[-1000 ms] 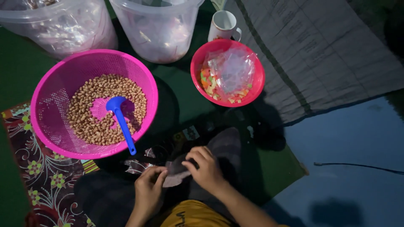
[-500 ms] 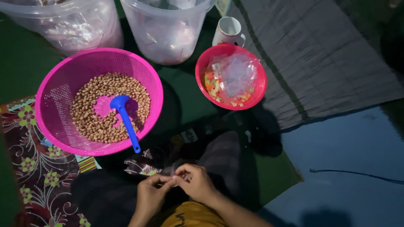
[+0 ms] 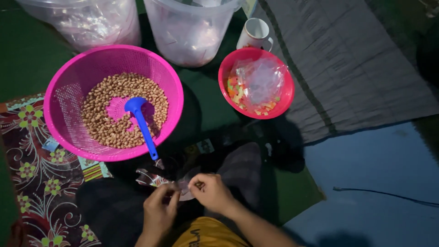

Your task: Scooping peanuts from a bowl into small plastic bags for packaging

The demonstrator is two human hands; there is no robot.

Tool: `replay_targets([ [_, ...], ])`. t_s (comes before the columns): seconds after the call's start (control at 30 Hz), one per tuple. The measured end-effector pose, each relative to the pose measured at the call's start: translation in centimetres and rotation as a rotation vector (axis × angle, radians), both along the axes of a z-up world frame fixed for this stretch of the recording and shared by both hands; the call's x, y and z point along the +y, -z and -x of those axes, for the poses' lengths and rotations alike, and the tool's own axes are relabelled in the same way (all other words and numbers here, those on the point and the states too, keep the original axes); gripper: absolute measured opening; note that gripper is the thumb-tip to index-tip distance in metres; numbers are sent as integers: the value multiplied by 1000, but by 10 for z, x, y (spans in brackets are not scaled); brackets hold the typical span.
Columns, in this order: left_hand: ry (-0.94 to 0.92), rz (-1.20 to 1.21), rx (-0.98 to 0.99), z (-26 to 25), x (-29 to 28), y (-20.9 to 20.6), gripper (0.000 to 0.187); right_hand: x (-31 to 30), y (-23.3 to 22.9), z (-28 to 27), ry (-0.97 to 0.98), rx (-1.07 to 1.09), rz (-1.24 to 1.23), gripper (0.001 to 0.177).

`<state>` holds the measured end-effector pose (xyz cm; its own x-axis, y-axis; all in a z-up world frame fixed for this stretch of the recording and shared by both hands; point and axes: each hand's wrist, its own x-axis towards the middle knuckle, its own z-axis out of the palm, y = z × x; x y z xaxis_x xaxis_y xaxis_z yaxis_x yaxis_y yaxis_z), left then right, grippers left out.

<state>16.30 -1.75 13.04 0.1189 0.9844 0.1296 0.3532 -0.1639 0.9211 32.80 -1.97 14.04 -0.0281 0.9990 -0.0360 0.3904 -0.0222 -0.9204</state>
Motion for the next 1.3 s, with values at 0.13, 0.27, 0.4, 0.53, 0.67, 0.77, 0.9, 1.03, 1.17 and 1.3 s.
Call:
replay_targets([
  [0.13,235,-146,119,19,-4,8,25,9,-1,-9,-69,97,238,7],
  [0.27,409,-267,319,29,-2,-13,41,21,-3,-20,-273,196,336,7],
  [0.4,542,-401,376,29,4,-38,24,28,-10,-25,-439,203,372,7],
  [0.53,493,-351,350,34,8,-52,17,35,-44,-13,-355,112,282,5],
  [0.67,321,-380,197,50,14,-81,11,51,-80,-9,-181,-2,-200,26],
  [0.77,220,-417,198,70,22,-105,10,72,-106,-2,-276,-195,-568,43],
  [0.9,-76,-546,242,90,36,-114,14,107,-102,14,-435,-534,-798,56],
  [1.03,-161,-583,250,116,58,-125,11,127,-98,27,-585,-642,-805,39],
  [1.17,-212,-621,281,135,77,-128,8,146,-87,35,-623,-599,-970,26],
  [1.3,-209,-667,279,144,94,-128,4,156,-84,41,-514,-455,-1007,23],
])
